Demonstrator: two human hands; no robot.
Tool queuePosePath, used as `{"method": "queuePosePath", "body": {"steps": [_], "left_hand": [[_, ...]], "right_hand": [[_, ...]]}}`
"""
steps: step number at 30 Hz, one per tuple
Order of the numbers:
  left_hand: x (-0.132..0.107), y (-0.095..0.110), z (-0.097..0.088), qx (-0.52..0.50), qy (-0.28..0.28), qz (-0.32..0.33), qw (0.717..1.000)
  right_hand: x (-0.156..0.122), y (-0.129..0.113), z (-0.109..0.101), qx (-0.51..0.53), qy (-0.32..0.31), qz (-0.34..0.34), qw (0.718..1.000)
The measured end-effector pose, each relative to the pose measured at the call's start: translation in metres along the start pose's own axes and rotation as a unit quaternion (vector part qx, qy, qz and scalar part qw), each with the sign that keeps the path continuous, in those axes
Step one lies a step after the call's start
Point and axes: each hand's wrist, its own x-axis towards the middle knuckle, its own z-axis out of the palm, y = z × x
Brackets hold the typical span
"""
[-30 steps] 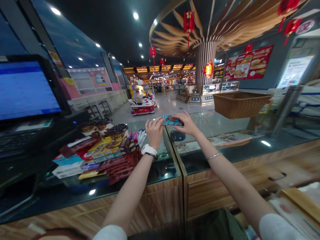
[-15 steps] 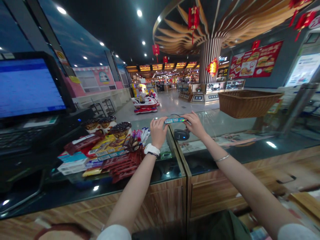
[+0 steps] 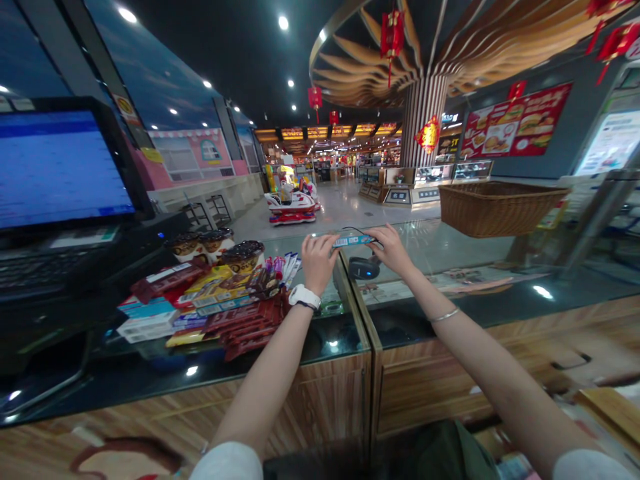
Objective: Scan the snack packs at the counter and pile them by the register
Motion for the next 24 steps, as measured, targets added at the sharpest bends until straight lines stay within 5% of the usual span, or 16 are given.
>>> {"method": "queuePosePath", "body": {"steps": [4, 7, 11, 18, 24], "left_hand": [[0.0, -0.001, -0.001, 0.005, 0.004, -0.029, 1.0], [0.0, -0.003, 0.0, 0.011, 0.014, -0.055, 0.998], [-0.001, -0.006, 0.002, 0.015, 0.038, -0.062, 0.997], [-0.002, -0.009, 0.005, 0.017, 0.048, -0.053, 0.997], [-0.001, -0.007, 0.003, 0.025, 0.032, -0.059, 0.997]], "right_hand": [[-0.001, 0.022, -0.007, 0.052, 0.001, 0.022, 0.998], [-0.008, 0.053, -0.013, 0.068, 0.011, 0.104, 0.992], [-0.023, 0.079, -0.008, 0.058, -0.116, 0.117, 0.985], [-0.027, 0.057, 0.012, 0.053, -0.282, 0.035, 0.957], [-0.025, 0.047, 0.014, 0.037, -0.283, -0.008, 0.958]]}}
